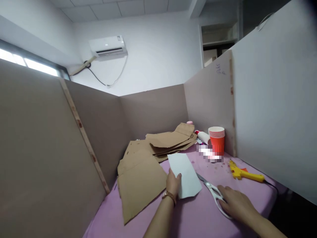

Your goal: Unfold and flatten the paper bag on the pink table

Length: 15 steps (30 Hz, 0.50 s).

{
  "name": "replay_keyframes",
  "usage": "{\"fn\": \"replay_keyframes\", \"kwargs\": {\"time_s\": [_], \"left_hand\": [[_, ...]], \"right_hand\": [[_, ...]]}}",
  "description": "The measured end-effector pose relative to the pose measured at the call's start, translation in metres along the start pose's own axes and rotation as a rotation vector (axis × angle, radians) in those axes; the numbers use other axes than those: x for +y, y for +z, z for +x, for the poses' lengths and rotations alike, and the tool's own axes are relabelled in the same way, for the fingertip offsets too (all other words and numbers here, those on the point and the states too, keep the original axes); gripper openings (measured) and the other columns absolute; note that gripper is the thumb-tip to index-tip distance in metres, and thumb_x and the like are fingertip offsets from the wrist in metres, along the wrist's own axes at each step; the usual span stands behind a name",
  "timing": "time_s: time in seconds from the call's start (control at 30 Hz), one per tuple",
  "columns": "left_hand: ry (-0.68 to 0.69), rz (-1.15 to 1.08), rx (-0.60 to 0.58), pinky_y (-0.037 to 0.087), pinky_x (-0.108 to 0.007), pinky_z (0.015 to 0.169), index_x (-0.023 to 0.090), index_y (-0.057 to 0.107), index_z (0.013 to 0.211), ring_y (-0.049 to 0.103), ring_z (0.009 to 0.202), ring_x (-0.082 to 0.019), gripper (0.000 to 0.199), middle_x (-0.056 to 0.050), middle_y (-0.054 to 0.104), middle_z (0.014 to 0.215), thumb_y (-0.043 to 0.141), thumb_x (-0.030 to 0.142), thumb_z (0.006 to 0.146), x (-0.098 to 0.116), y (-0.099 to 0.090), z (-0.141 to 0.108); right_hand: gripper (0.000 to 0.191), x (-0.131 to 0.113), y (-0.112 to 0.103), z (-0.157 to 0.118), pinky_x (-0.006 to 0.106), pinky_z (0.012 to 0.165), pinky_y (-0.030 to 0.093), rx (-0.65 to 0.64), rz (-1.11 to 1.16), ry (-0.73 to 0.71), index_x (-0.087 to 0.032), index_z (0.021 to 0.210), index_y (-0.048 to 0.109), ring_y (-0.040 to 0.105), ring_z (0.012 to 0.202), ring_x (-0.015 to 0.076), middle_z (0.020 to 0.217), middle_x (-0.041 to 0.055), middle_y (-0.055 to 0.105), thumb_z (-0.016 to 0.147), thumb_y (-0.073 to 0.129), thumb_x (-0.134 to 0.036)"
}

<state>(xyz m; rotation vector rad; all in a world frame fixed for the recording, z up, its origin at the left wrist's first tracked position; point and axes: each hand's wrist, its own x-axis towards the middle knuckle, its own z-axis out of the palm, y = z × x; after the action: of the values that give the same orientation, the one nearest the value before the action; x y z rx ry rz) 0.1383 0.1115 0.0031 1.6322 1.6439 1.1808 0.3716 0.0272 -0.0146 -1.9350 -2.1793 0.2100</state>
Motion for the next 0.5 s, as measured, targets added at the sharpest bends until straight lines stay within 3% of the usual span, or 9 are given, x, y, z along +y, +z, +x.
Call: {"fn": "replay_keyframes", "kwargs": {"time_s": [0.13,0.27,0.33,0.4,0.43,0.5], "left_hand": [[0.094,0.204,0.021,0.043,-0.039,0.095,0.009,0.057,0.121,0.060,0.106,-0.028,0.040,-0.019,0.063,0.114,0.057,0.022,0.083,0.009,-0.012,-0.023],[0.089,0.337,0.181,0.034,-0.033,0.106,0.013,0.049,0.133,0.048,0.126,-0.027,0.047,-0.018,0.051,0.134,0.048,0.025,0.088,-0.002,-0.058,-0.035],[-0.021,0.389,0.354,0.017,-0.039,0.116,0.005,0.039,0.140,0.022,0.143,-0.032,0.056,-0.023,0.027,0.151,0.049,0.026,0.088,-0.016,-0.092,-0.036],[-0.201,0.400,0.526,0.013,-0.050,0.116,0.003,0.029,0.143,0.007,0.145,-0.040,0.064,-0.028,0.009,0.155,0.050,0.026,0.088,-0.032,-0.129,-0.035],[-0.308,0.381,0.603,0.018,-0.055,0.113,0.004,0.025,0.144,0.010,0.144,-0.043,0.066,-0.030,0.006,0.155,0.051,0.027,0.088,-0.041,-0.146,-0.035],[-0.489,0.301,0.654,0.032,-0.058,0.105,0.008,0.029,0.141,0.031,0.137,-0.043,0.065,-0.028,0.027,0.148,0.057,0.029,0.085,-0.059,-0.174,-0.035]], "right_hand": [[0.037,0.004,0.009,-0.003,0.043,0.069,0.043,0.012,0.013,0.014,-0.015,0.110,0.061,0.068,0.093,0.0390,0.105,0.0212,0.070,0.086,0.037,-0.027],[0.037,0.015,0.016,-0.004,0.044,0.071,0.043,0.017,0.070,0.037,-0.018,0.109,0.062,0.068,0.093,0.0378,0.106,0.0200,0.071,0.085,0.036,-0.030],[0.036,0.024,0.019,-0.003,0.044,0.072,0.043,0.004,0.173,0.062,-0.021,0.106,0.063,0.068,0.092,0.0374,0.104,0.0175,0.072,0.084,0.039,-0.035],[0.038,0.032,0.022,-0.001,0.043,0.074,0.043,0.030,0.335,0.109,-0.022,0.105,0.063,0.068,0.089,0.0366,0.094,0.0142,0.074,0.081,0.042,-0.044],[0.041,0.036,0.023,0.000,0.043,0.073,0.044,0.061,0.444,0.132,-0.022,0.105,0.062,0.068,0.084,0.0354,0.084,0.0119,0.074,0.079,0.044,-0.047],[0.045,0.041,0.026,0.002,0.041,0.065,0.046,0.115,0.759,0.201,-0.021,0.105,0.060,0.066,0.068,0.0307,0.065,0.0051,0.068,0.071,0.052,-0.050]]}}
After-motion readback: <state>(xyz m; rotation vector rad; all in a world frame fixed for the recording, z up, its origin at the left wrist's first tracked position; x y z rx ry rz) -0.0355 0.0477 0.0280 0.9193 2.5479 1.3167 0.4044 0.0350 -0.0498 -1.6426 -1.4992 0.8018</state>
